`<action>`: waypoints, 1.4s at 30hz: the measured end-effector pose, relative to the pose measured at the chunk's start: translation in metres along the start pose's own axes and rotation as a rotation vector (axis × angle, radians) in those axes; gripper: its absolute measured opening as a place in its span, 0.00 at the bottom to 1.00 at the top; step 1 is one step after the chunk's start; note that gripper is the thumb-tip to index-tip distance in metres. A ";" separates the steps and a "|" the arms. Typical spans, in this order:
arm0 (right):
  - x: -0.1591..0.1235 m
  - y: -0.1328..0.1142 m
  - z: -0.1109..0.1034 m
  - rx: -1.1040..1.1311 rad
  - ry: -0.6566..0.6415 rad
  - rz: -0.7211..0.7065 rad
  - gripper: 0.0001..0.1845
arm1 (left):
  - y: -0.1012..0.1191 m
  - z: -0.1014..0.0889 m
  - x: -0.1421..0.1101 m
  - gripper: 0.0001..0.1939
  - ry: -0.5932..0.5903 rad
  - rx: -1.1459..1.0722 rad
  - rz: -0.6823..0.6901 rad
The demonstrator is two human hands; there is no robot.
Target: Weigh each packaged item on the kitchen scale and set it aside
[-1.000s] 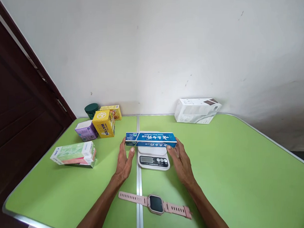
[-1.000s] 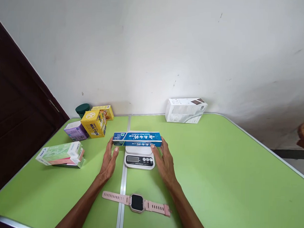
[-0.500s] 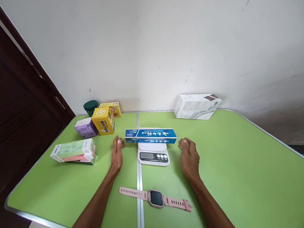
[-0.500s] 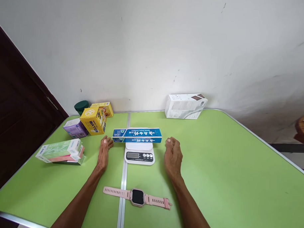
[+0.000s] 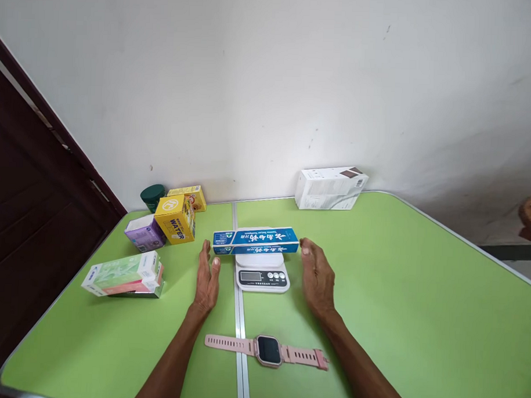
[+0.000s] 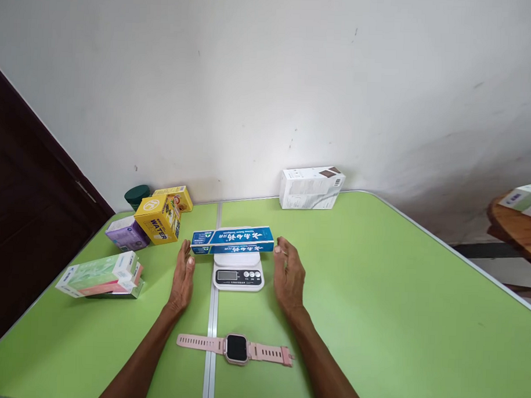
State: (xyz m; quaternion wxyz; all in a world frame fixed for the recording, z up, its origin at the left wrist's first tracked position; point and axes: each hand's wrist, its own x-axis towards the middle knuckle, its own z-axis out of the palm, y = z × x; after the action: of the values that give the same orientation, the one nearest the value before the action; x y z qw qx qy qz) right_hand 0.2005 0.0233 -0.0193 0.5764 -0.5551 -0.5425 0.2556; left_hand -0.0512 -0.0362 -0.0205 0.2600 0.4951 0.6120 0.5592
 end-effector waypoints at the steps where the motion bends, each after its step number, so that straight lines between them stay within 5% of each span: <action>1: -0.002 -0.001 0.002 0.015 -0.014 -0.016 0.35 | 0.002 0.002 -0.003 0.43 -0.030 0.023 0.016; 6: -0.007 -0.005 0.008 0.121 -0.052 0.001 0.36 | 0.009 0.007 -0.011 0.44 -0.071 0.090 0.008; 11: 0.014 -0.016 -0.016 0.130 0.055 0.046 0.37 | 0.043 0.022 -0.003 0.43 -0.174 0.133 0.061; 14: 0.042 -0.011 -0.044 0.054 0.183 0.068 0.39 | 0.081 0.051 0.010 0.43 -0.318 0.181 0.124; 19: 0.093 0.033 -0.092 -0.122 0.281 0.158 0.45 | 0.123 0.128 0.040 0.52 -0.633 0.254 0.039; 24: 0.126 0.079 -0.119 -0.215 0.283 0.156 0.53 | 0.109 0.201 0.058 0.59 -0.760 0.321 -0.096; 28: 0.145 0.099 -0.121 -0.373 0.223 0.133 0.56 | 0.094 0.234 0.066 0.63 -0.757 0.381 -0.125; 33: 0.164 0.112 -0.118 -0.550 0.179 0.127 0.49 | 0.089 0.258 0.080 0.61 -0.677 0.422 -0.118; 42: 0.163 0.097 -0.114 -0.591 0.025 0.144 0.62 | 0.082 0.270 0.082 0.62 -0.578 0.457 -0.043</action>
State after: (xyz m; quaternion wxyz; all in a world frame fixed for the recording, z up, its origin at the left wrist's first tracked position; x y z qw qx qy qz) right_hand 0.3794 0.1531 -0.0290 0.3771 -0.7388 -0.5454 0.1202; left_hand 0.1797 0.1429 0.0109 0.3164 0.6650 0.6327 0.2394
